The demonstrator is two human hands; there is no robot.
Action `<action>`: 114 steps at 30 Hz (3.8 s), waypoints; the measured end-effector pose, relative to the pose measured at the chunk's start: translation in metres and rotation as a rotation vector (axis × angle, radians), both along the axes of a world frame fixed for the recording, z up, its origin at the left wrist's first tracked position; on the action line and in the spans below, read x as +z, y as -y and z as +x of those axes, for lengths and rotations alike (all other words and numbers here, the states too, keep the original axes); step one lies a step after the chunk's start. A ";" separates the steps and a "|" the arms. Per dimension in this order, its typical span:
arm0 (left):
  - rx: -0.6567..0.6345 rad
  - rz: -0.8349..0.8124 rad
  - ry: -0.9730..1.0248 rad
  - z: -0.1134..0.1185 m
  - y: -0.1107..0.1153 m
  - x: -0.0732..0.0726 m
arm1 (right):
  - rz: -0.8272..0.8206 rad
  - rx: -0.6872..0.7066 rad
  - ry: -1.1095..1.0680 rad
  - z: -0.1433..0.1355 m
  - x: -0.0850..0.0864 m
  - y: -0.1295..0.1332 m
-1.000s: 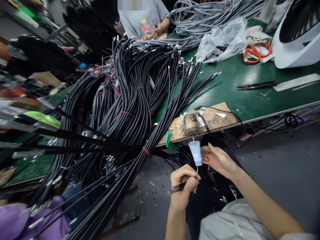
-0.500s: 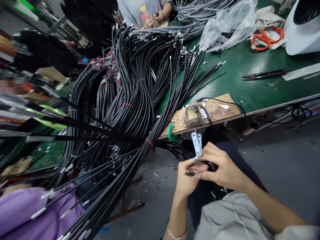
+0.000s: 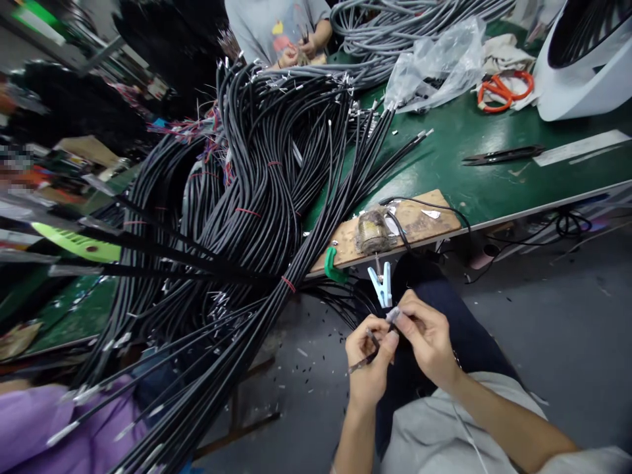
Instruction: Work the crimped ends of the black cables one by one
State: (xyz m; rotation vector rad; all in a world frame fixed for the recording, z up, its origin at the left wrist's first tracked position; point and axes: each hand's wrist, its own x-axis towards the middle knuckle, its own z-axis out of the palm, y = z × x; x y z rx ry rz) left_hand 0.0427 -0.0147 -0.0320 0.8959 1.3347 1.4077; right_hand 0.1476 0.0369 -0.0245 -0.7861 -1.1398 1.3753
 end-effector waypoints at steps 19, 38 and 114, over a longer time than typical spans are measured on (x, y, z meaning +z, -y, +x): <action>-0.230 -0.105 0.138 -0.008 -0.003 0.015 | -0.022 0.296 -0.089 0.013 -0.001 -0.014; -0.046 0.136 -0.250 -0.009 -0.016 0.026 | -0.245 0.676 0.148 0.038 0.016 -0.047; -0.040 -0.110 -0.092 0.003 -0.005 0.011 | 0.419 -0.097 0.494 0.012 0.003 -0.019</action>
